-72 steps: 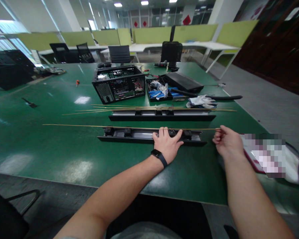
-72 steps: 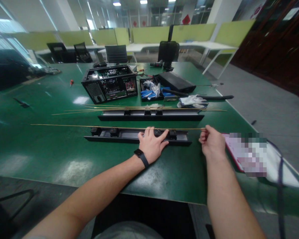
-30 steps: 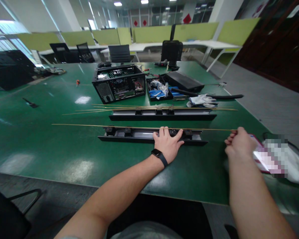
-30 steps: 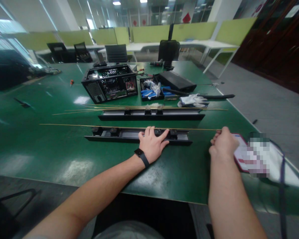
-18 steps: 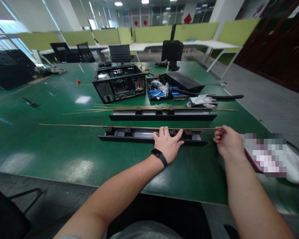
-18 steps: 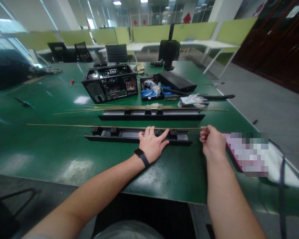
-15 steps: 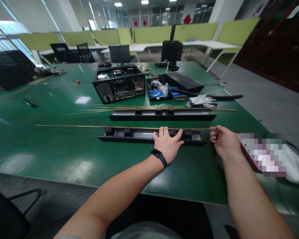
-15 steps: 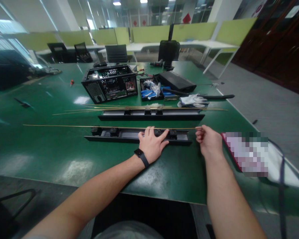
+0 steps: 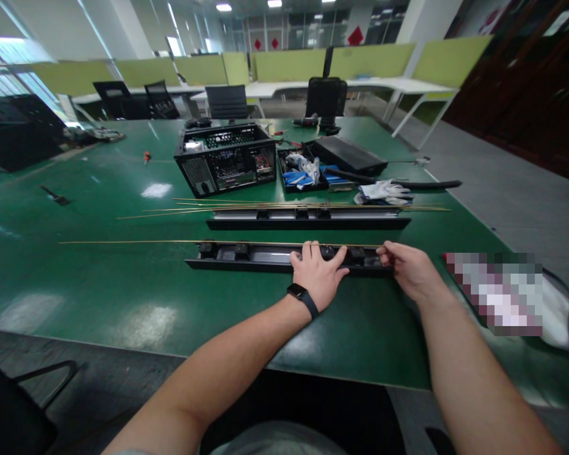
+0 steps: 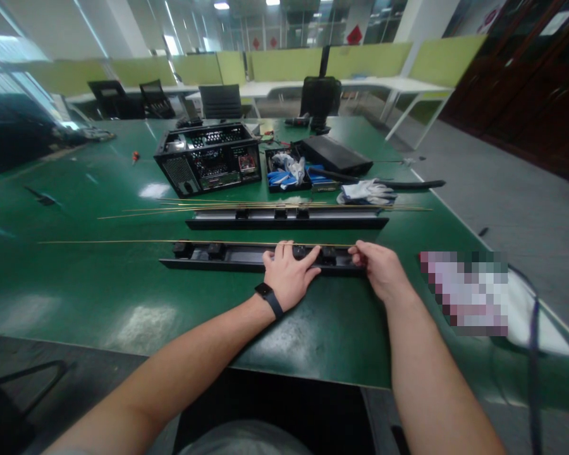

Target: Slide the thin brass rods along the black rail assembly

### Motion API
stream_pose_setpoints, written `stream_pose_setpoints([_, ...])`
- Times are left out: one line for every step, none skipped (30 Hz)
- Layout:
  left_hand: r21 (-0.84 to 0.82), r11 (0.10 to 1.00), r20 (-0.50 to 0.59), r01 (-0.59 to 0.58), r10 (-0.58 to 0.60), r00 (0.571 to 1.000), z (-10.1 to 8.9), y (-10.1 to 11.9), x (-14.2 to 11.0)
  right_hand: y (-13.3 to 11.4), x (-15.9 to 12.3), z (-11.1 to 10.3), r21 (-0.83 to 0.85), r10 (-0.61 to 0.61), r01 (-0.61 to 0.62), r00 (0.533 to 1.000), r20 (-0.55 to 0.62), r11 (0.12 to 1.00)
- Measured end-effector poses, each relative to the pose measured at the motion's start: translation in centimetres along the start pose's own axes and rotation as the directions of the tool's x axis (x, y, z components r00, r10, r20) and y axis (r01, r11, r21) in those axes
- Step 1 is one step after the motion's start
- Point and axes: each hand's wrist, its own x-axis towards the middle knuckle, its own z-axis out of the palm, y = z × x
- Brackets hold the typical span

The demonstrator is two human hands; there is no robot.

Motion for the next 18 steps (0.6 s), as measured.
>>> stream_pose_setpoints([0.000,1.000,-0.001,-0.002,0.002,1.000,0.0,0.0,0.0,-0.1,0.0,-0.1,0.005,0.003,-0.003,1.000,-0.006,1.000])
stream_pose_setpoints([0.001,1.000,-0.001,-0.004,0.004,1.000,0.0,0.0,0.0,-0.1,0.1,-0.2,0.008,0.006,-0.005,1.000,-0.014,1.000])
stream_pose_setpoints([0.001,1.000,0.000,-0.004,0.004,1.000,0.1,0.0,0.0,-0.2,0.2,-0.4,0.011,0.010,-0.010,1.000,-0.025,1.000])
stream_pose_setpoints([0.001,1.000,0.002,-0.003,0.003,1.000,0.1,0.0,0.0,-0.3,0.3,-0.5,0.015,0.019,-0.018,0.999,-0.038,1.000])
stream_pose_setpoints([0.001,1.000,0.004,-0.001,0.001,1.000,0.1,0.0,-0.1,-0.4,0.4,-0.6,0.024,0.032,-0.031,0.998,-0.054,0.999])
stream_pose_setpoints([0.001,1.000,0.005,0.002,-0.002,1.000,0.1,0.0,-0.1,-0.5,0.5,-0.8,0.038,0.045,-0.043,0.996,-0.074,0.998])
stream_pose_setpoints([0.002,1.000,0.006,0.004,-0.004,1.000,0.1,0.0,-0.1,-0.6,0.5,-0.8,0.059,0.057,-0.051,0.993,-0.100,0.997])
stream_pose_setpoints([0.002,1.000,0.006,0.006,-0.006,1.000,0.0,0.0,-0.1,-0.7,0.6,-0.9,0.085,0.065,-0.054,0.989,-0.129,0.995])
stream_pose_setpoints([0.001,1.000,0.007,0.006,-0.006,1.000,0.0,0.0,-0.1,-0.8,0.6,-0.9,0.113,0.066,-0.048,0.984,-0.163,0.992])
stream_pose_setpoints([0.000,1.000,0.009,0.005,-0.005,1.000,0.0,0.0,0.0,-0.9,0.7,-0.9,0.142,0.063,-0.035,0.978,-0.198,0.989])
stream_pose_setpoints([-0.001,1.000,0.010,0.005,-0.005,1.000,-0.1,0.0,0.0,-1.0,0.8,-0.9,0.169,0.057,-0.018,0.971,-0.233,0.985])
stream_pose_setpoints([-0.002,1.000,0.011,0.004,-0.004,1.000,-0.1,0.0,0.0,-1.1,0.9,-1.0,0.192,0.050,0.002,0.962,-0.268,0.981])
stream_pose_setpoints([-0.003,1.000,0.012,0.003,-0.003,1.000,-0.1,0.0,0.0,-1.1,1.0,-1.2,0.210,0.043,0.023,0.952,-0.302,0.977])
stream_pose_setpoints([-0.003,1.000,0.012,0.002,-0.002,1.000,-0.1,0.0,0.0,-1.2,1.2,-1.6,0.223,0.037,0.043,0.939,-0.341,0.974])
stream_pose_setpoints([-0.003,1.000,0.012,0.002,-0.002,1.000,-0.1,0.0,0.0,-1.2,1.4,-2.1,0.228,0.033,0.061,0.921,-0.389,0.972])
stream_pose_setpoints([-0.002,1.000,0.011,0.002,-0.002,1.000,-0.1,0.0,0.0,-1.2,1.7,-2.7,0.223,0.030,0.077,0.897,-0.441,0.972])
stream_pose_setpoints([-0.001,1.000,0.010,0.002,-0.002,1.000,-0.1,0.0,0.0,-1.2,1.9,-3.3,0.213,0.025,0.086,0.882,-0.471,0.973])
stream_pose_setpoints([0.001,1.000,0.010,0.003,-0.003,1.000,-0.1,0.0,0.0,-1.2,2.1,-4.0,0.199,0.020,0.094,0.862,-0.507,0.975])
